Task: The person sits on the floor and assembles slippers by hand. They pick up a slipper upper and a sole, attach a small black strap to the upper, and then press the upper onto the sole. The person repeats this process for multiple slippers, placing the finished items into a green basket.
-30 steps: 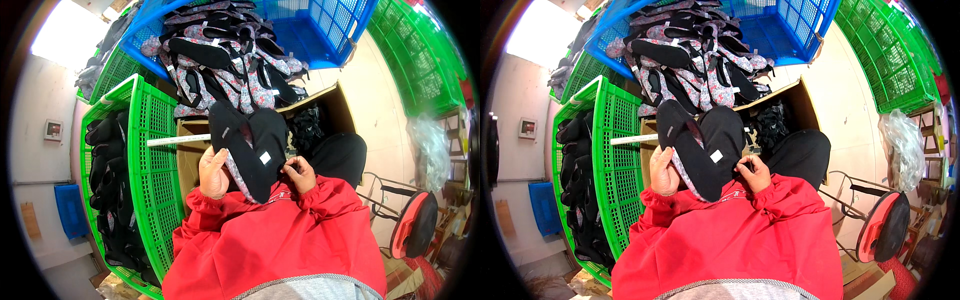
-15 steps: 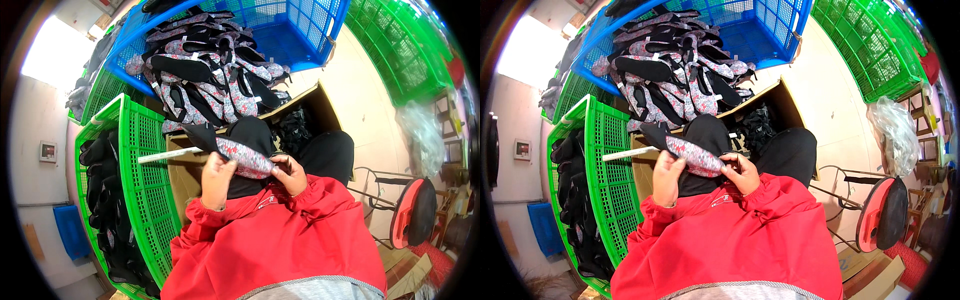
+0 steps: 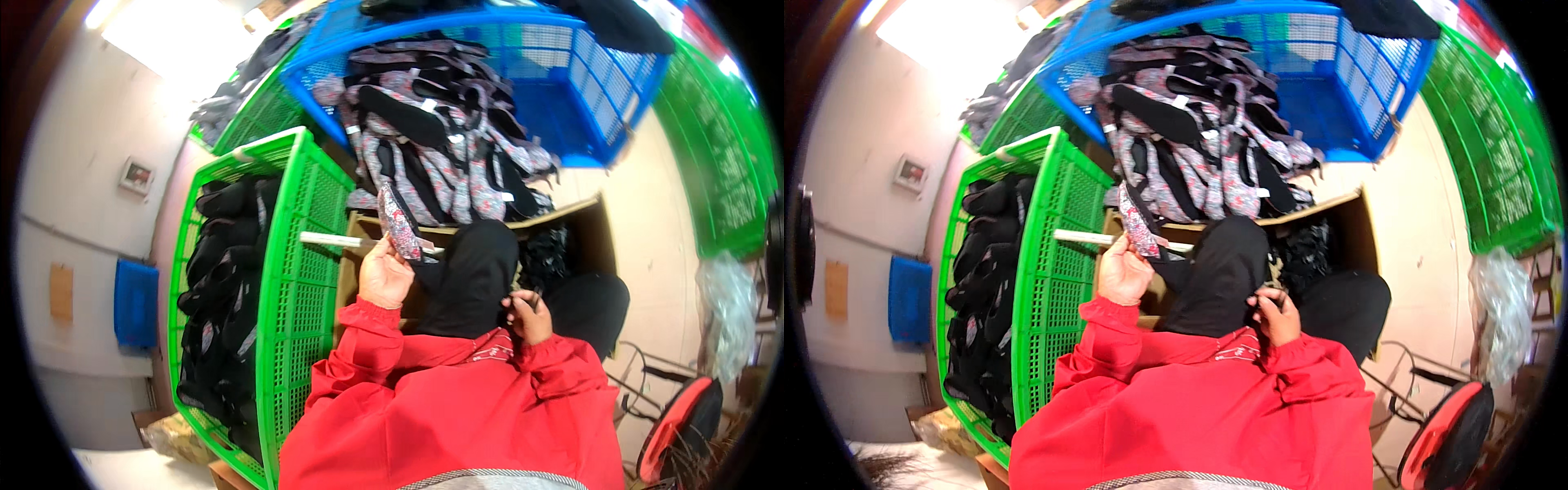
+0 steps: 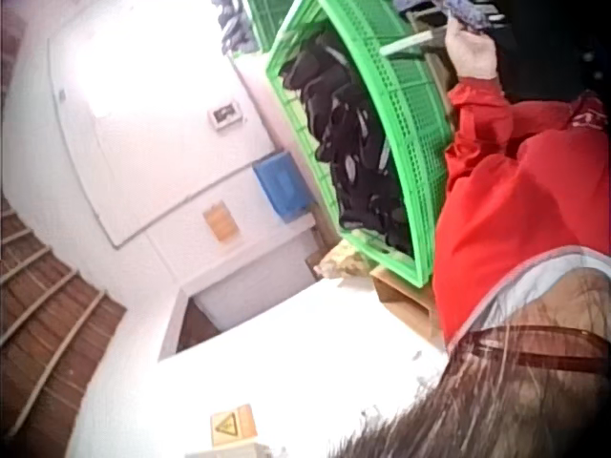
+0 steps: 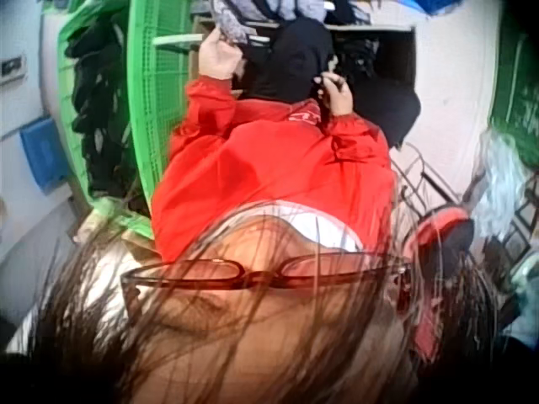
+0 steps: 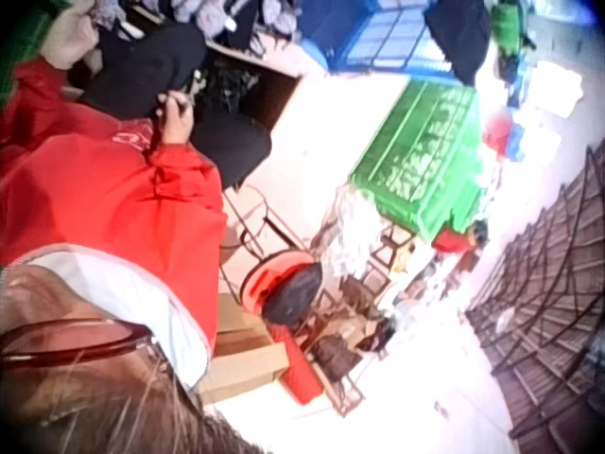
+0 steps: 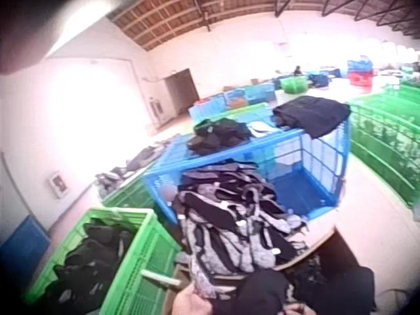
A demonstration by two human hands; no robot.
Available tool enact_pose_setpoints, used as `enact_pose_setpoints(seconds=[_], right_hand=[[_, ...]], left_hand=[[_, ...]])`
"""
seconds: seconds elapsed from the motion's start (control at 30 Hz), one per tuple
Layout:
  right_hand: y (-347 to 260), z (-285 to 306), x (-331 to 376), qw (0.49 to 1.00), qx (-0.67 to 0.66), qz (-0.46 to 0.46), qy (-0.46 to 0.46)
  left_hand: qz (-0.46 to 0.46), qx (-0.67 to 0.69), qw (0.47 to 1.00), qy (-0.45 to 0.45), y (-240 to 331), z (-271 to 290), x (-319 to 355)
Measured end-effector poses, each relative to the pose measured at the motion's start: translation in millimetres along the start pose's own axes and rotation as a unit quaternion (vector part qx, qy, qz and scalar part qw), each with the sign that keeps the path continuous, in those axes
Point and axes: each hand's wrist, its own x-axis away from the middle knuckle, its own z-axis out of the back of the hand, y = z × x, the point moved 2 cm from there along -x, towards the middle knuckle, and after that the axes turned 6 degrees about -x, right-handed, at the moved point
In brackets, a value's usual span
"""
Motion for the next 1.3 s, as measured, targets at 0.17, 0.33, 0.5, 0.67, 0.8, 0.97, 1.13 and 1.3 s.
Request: enact_pose_setpoints(seconds=[0.17, 0.33, 0.5, 0.67, 0.8, 0.97, 1.13, 1.3], right_hand=[[1, 6, -2, 0.999, 0.002, -0.022, 0.028], [3, 11, -3, 1.000, 0.000, -0.017, 0.015], [2, 13, -3, 1.000, 0.003, -0.018, 0.017], [2, 14, -2, 0.999, 0.013, -0.031, 0.019], [4, 13, -2, 0.999, 0.029, -0.043, 0.013], [9, 15, -4, 1.000, 0.022, -0.004, -0.010], [-27, 10, 1, 0.991, 0.000, 0.112, 0.069], [-100, 1, 13, 0.966, 0.045, 0.254, 0.031]], left_hand=[[0.044, 0.111, 0.992, -0.036, 18, 17, -1], [0.030, 0.101, 0.994, 0.006, 18, 21, 1], [0.030, 0.082, 0.996, 0.002, 16, 14, 4], [0.032, 0.101, 0.994, -0.017, 18, 25, 1], [0.010, 0.111, 0.994, -0.011, 19, 18, 5], [-0.020, 0.160, 0.984, -0.075, 15, -1, 22], [0.006, 0.215, 0.972, -0.099, -11, -34, 54], [-0.051, -0.223, 0.962, -0.150, -53, -43, 84]])
